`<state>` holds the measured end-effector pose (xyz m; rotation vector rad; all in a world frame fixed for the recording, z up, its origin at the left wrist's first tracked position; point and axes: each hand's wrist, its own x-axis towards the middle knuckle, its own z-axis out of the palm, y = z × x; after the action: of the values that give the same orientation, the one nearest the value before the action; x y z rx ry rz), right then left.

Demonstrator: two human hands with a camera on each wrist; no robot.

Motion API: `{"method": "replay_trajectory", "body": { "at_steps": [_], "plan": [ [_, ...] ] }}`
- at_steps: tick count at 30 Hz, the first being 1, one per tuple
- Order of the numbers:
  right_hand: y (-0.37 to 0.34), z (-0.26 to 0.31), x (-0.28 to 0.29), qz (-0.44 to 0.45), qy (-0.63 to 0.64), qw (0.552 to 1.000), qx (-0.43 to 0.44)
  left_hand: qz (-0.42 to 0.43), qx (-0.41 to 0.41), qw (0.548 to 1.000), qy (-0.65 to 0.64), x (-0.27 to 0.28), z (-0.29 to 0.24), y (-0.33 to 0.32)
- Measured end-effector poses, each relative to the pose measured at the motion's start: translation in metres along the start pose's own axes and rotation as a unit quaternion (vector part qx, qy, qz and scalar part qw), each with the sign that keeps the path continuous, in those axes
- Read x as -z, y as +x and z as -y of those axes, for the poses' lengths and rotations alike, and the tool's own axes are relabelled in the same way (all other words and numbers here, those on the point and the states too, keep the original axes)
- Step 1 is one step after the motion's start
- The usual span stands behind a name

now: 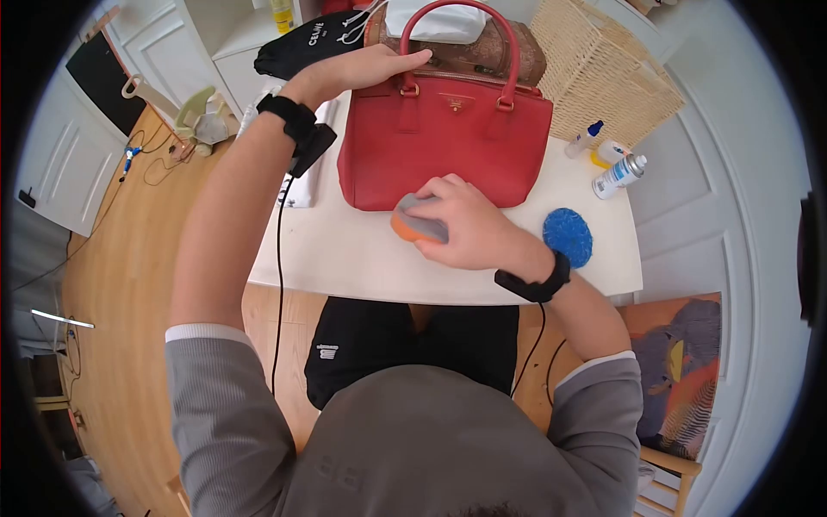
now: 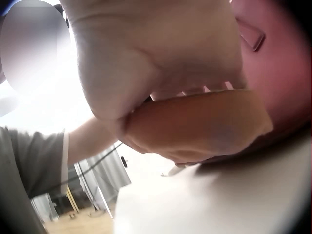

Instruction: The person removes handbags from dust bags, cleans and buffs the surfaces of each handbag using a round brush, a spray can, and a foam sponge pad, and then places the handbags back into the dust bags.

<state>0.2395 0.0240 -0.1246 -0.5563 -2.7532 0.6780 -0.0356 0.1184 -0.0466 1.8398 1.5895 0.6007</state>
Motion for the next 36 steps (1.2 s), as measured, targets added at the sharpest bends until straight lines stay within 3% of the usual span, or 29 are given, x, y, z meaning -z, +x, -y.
{"method": "replay_trajectory", "body": {
  "at_steps": [1,3,4,6,8,10,15,17,18,20,21,22,23,24,26,30,32,33,35,36],
  "plan": [
    [0.009,0.006,0.005,-0.004,0.002,1.0,0.005,0.014,-0.014,0.999,-0.033,0.004,-0.001,-0.002],
    [0.035,0.021,0.01,-0.256,-0.157,0.949,0.095,0.053,0.002,0.996,-0.076,0.015,-0.002,-0.001],
    [0.051,0.025,0.012,-0.263,-0.155,0.947,0.099,0.051,0.003,0.996,-0.068,0.016,-0.002,-0.002],
    [0.085,0.029,0.015,-0.364,-0.29,0.874,0.139,0.056,0.02,0.984,-0.171,0.015,-0.006,-0.003],
    [0.107,0.021,0.0,-0.348,-0.291,0.883,0.12,0.068,0.065,0.988,-0.124,0.018,-0.013,-0.005],
    [0.12,0.016,-0.016,-0.372,-0.408,0.829,0.095,0.076,0.043,0.991,-0.098,0.016,-0.011,-0.008],
    [0.09,0.01,-0.04,-0.322,-0.353,0.876,0.066,0.041,0.01,0.999,0.009,0.011,-0.011,-0.008],
    [0.068,0.011,-0.039,-0.243,-0.3,0.92,0.071,0.032,0.014,0.999,0.019,0.006,0.0,0.004],
    [0.061,0.008,-0.035,-0.241,-0.303,0.92,0.067,0.035,0.011,0.999,0.017,0.006,0.009,0.012],
    [0.043,0.003,-0.028,-0.157,-0.183,0.968,0.075,0.022,-0.01,0.998,0.057,0.004,0.012,0.015],
    [0.034,0.003,-0.022,-0.156,-0.186,0.968,0.07,0.063,0.009,0.994,0.085,0.008,0.011,0.02],
    [0.026,0.004,-0.012,-0.08,-0.181,0.979,0.059,0.064,0.004,0.995,0.083,0.007,0.016,0.023],
    [0.018,0.004,-0.003,-0.005,-0.176,0.983,0.046,0.048,-0.006,0.996,0.079,0.005,0.021,0.025],
    [0.012,0.002,0.006,-0.003,-0.183,0.982,0.042,0.03,-0.017,0.997,0.074,0.002,0.024,0.029],
    [0.004,0.002,0.024,0.084,-0.15,0.985,-0.008,-0.013,-0.076,0.996,0.04,-0.005,0.026,0.024],
    [0.018,0.025,0.023,0.018,-0.243,0.969,-0.022,0.024,-0.073,0.997,-0.006,-0.001,0.021,0.019],
    [0.043,0.033,0.006,-0.231,-0.296,0.915,0.152,0.045,0.017,0.997,0.052,0.003,0.017,0.02],
    [0.056,0.029,-0.007,-0.241,-0.294,0.914,0.145,0.052,0.014,0.997,0.063,0.004,0.017,0.02],
    [0.076,0.013,-0.032,-0.257,-0.383,0.854,0.24,0.085,-0.025,0.996,-0.008,0.003,0.016,0.015],
    [0.076,0.007,-0.038,-0.267,-0.383,0.855,0.228,0.096,-0.028,0.995,0.002,0.002,0.014,0.012]
  ]
}}
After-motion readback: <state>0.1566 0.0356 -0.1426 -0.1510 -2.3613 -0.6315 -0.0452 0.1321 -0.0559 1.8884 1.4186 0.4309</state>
